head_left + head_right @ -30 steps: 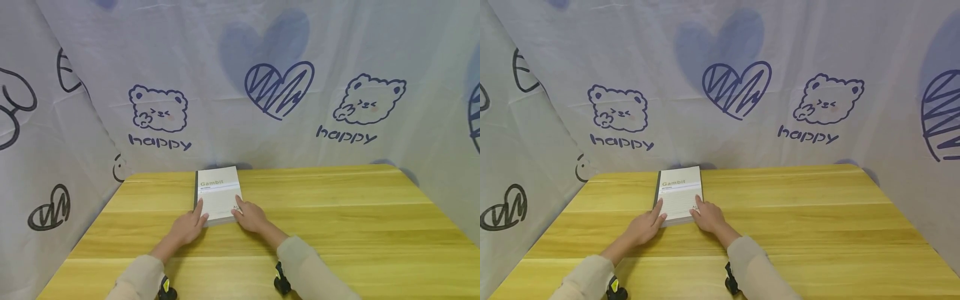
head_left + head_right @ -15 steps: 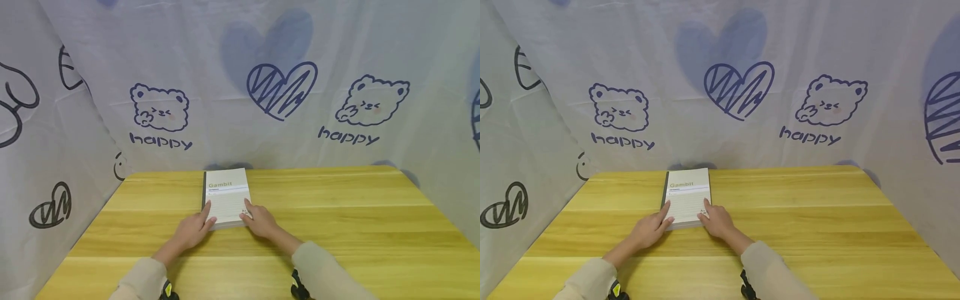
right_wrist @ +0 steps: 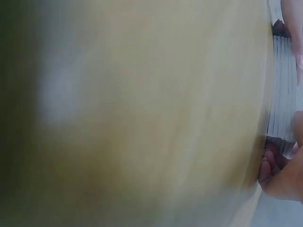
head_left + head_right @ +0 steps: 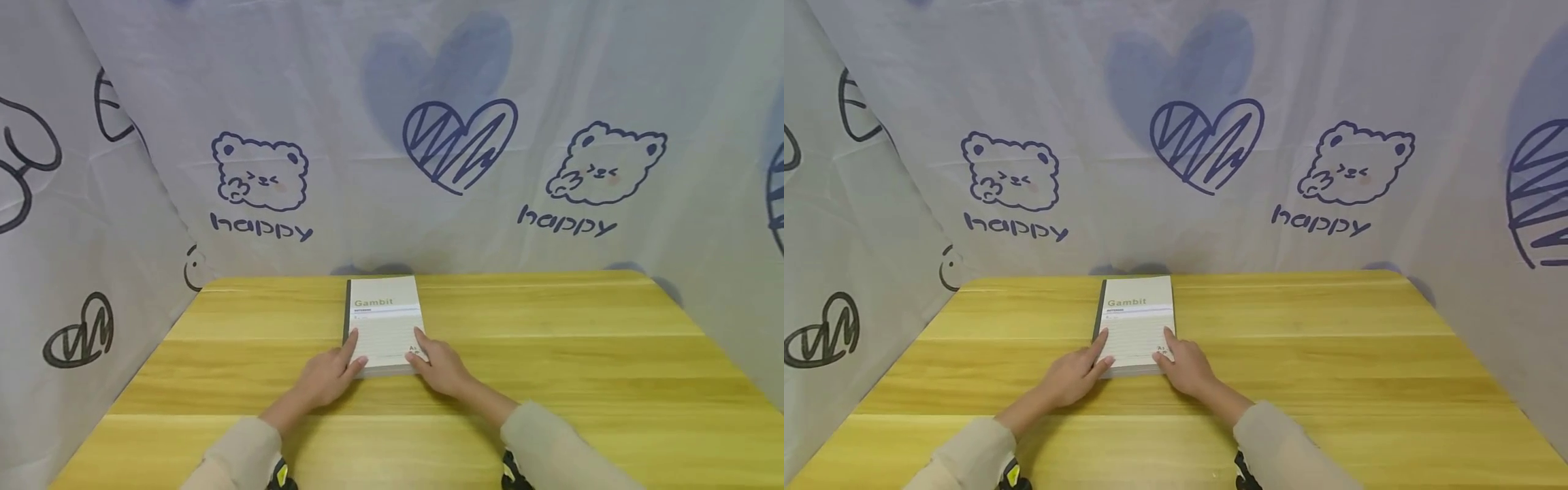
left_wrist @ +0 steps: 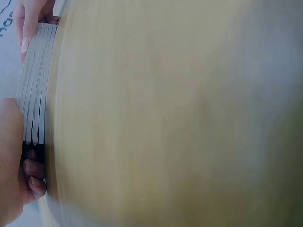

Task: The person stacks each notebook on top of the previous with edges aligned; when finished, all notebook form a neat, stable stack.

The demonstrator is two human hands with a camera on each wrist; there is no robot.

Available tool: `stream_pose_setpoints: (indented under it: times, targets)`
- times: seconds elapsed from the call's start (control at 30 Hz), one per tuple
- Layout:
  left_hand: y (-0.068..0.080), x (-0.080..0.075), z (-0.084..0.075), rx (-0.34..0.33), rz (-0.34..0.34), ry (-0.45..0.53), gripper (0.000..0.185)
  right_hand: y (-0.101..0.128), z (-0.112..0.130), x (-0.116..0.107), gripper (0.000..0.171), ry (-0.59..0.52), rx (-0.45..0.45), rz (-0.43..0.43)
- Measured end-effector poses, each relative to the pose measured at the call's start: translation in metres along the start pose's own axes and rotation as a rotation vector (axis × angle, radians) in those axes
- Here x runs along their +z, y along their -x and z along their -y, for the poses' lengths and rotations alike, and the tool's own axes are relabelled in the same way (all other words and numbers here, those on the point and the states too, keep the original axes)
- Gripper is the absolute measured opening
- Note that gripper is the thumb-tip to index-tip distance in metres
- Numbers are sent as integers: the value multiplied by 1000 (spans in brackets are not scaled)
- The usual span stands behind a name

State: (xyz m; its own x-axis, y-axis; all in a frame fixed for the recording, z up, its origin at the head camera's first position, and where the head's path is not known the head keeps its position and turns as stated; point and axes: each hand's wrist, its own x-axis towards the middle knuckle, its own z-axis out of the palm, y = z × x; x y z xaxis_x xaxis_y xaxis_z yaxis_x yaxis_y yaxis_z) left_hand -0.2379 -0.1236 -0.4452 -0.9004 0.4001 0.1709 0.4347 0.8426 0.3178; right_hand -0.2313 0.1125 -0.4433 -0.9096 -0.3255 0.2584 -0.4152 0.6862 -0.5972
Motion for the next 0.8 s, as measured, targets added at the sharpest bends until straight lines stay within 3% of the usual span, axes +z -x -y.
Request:
stream_pose_setpoints:
  times: [0.23, 0.57, 0.8]
  targets:
    - [0, 3, -20, 23, 17, -40, 60, 12, -7, -12, 56, 8, -11, 22]
    - [1, 5, -28, 49, 64, -53, 61, 27, -8, -15, 57, -22, 32, 0]
    - [1, 4, -34, 83, 68, -30, 62, 35, -12, -20, 57, -5, 2, -27]
